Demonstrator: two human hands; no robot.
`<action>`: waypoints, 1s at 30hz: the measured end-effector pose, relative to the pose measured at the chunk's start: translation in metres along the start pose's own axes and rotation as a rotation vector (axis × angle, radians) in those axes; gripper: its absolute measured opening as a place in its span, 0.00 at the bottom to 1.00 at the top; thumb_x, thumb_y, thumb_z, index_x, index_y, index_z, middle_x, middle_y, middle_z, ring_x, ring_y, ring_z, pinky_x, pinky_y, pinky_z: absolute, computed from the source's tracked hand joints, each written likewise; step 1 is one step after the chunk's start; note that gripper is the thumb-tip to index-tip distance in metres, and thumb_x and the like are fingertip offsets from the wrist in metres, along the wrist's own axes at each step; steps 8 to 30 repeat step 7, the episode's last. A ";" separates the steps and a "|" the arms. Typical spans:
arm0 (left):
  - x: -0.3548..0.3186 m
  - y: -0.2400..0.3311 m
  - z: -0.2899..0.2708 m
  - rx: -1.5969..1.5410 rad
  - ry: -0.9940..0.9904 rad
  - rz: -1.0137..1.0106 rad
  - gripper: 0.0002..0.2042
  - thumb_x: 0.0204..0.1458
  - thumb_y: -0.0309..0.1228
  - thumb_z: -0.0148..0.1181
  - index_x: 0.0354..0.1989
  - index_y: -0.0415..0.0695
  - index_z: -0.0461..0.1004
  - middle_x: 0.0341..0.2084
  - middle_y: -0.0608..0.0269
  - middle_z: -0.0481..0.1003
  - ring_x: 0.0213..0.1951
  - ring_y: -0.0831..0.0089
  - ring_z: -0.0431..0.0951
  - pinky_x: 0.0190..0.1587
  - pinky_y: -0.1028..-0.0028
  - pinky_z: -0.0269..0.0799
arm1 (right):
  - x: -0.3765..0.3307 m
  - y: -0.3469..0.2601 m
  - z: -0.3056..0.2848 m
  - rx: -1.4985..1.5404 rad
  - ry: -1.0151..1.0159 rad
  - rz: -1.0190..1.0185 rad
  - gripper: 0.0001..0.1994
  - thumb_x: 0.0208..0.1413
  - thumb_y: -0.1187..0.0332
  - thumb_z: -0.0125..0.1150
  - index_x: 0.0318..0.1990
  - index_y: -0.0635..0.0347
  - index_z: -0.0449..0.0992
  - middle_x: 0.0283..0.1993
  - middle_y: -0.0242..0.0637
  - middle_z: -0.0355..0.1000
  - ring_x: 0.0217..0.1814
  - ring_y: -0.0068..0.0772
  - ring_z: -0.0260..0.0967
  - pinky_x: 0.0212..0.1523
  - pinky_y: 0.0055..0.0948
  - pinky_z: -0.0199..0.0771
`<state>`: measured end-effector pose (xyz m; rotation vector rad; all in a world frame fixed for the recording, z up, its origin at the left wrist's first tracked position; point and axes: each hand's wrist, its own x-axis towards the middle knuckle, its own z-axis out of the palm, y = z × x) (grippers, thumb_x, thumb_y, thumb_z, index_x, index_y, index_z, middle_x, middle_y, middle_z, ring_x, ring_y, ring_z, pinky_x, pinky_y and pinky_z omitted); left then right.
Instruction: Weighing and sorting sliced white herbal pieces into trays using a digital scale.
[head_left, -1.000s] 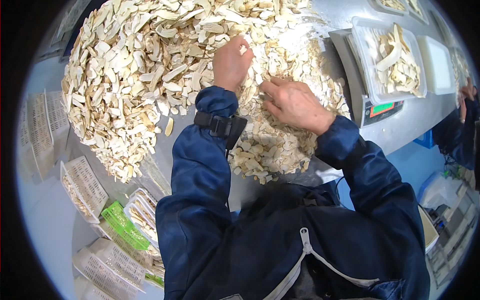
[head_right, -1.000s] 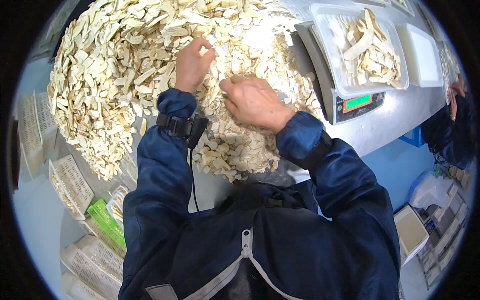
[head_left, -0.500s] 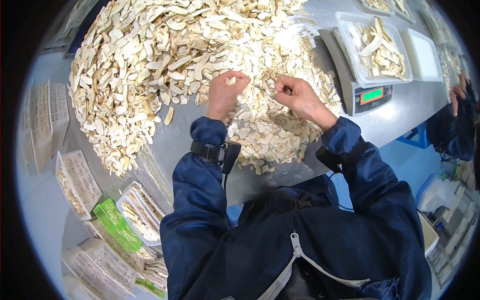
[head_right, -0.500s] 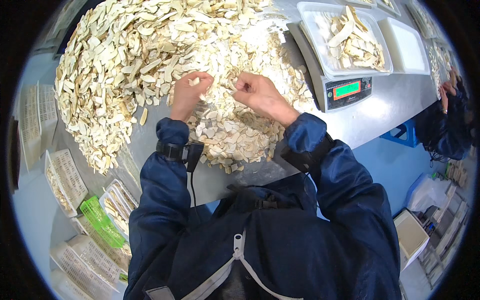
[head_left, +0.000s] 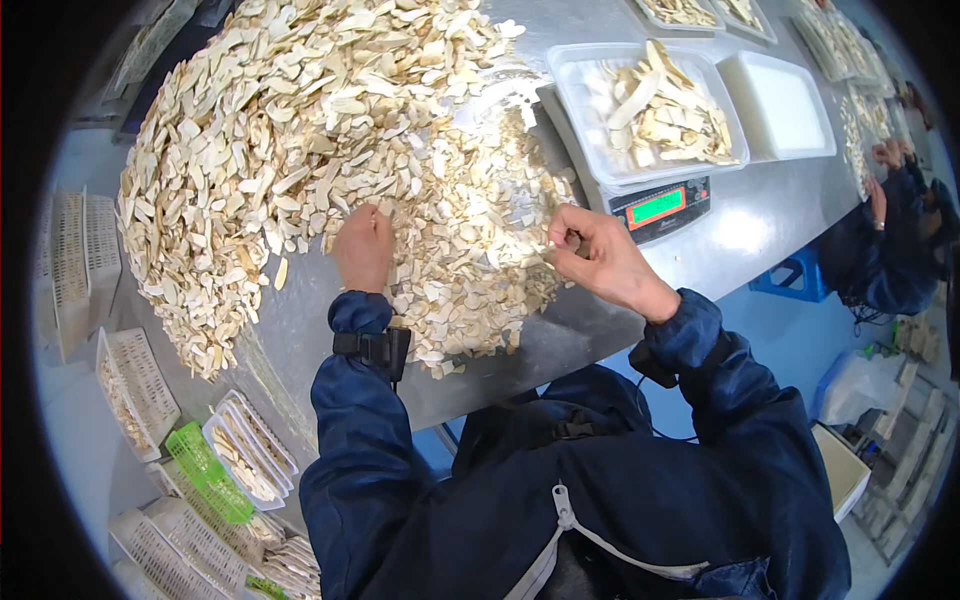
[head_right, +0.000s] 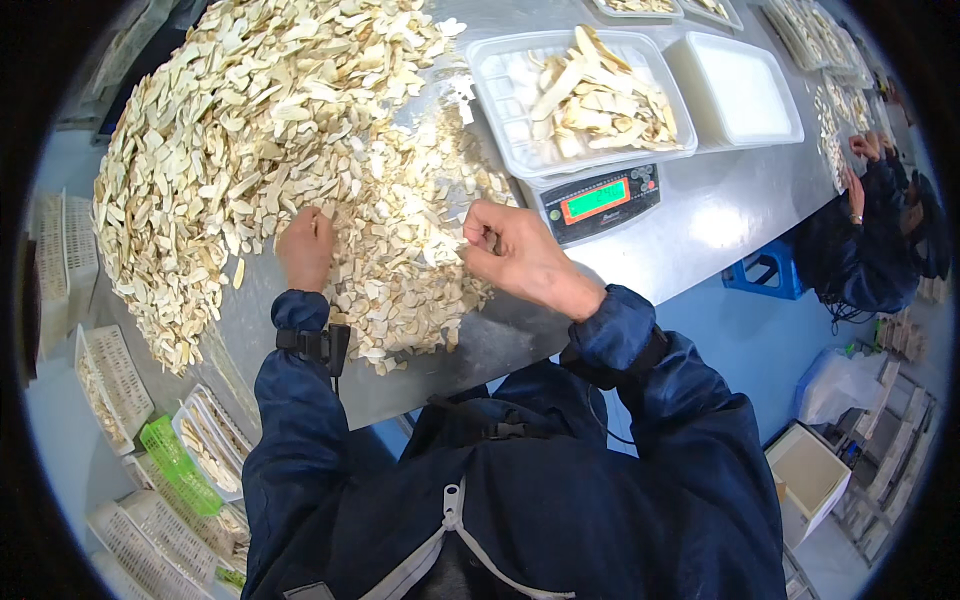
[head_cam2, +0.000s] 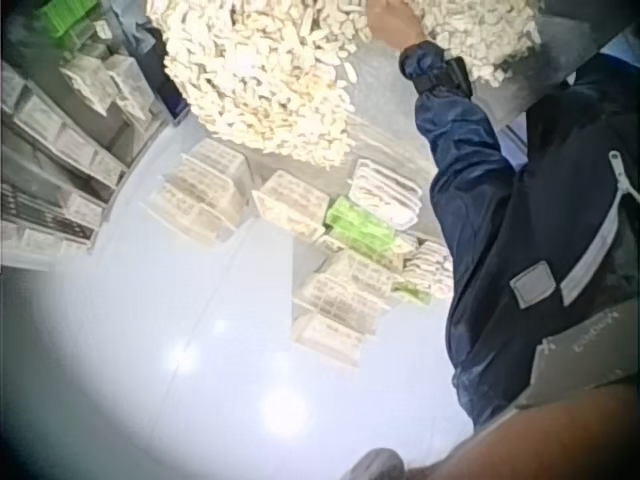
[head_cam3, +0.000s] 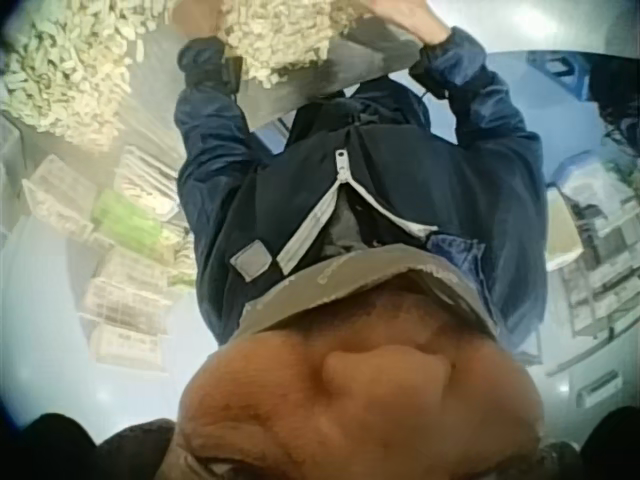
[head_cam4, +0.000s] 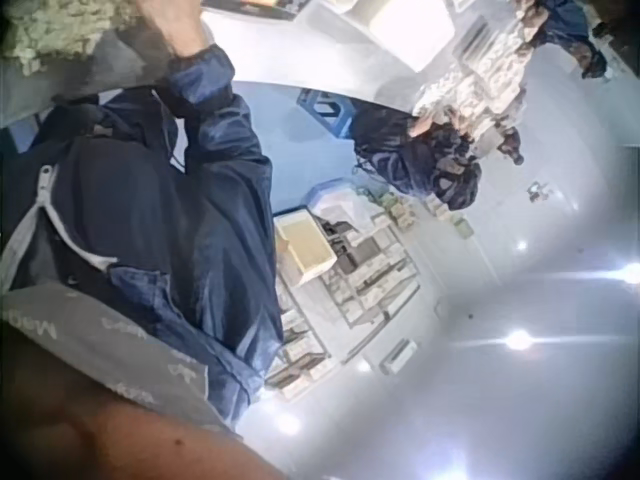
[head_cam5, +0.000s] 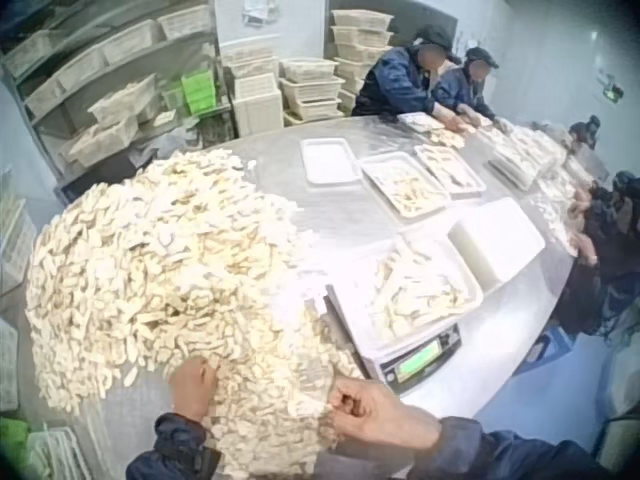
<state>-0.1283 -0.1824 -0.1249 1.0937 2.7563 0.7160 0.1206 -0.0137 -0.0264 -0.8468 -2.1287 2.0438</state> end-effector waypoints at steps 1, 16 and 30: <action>0.000 -0.002 0.001 0.006 0.003 0.003 0.10 0.48 0.34 0.53 0.32 0.41 0.75 0.26 0.48 0.75 0.29 0.52 0.75 0.32 0.61 0.69 | -0.005 -0.002 -0.008 0.005 0.000 -0.006 0.06 0.46 0.74 0.56 0.26 0.62 0.64 0.23 0.26 0.58 0.26 0.15 0.51 0.24 0.20 0.53; 0.010 0.035 -0.019 -0.359 0.070 -0.315 0.13 0.49 0.37 0.55 0.36 0.40 0.76 0.28 0.54 0.79 0.29 0.60 0.79 0.32 0.64 0.70 | -0.028 -0.001 -0.072 0.106 0.120 -0.108 0.03 0.47 0.74 0.55 0.27 0.59 0.67 0.25 0.27 0.62 0.31 0.14 0.57 0.33 0.15 0.58; 0.010 0.035 -0.019 -0.359 0.070 -0.315 0.13 0.49 0.37 0.55 0.36 0.40 0.76 0.28 0.54 0.79 0.29 0.60 0.79 0.32 0.64 0.70 | -0.028 -0.001 -0.072 0.106 0.120 -0.108 0.03 0.47 0.74 0.55 0.27 0.59 0.67 0.25 0.27 0.62 0.31 0.14 0.57 0.33 0.15 0.58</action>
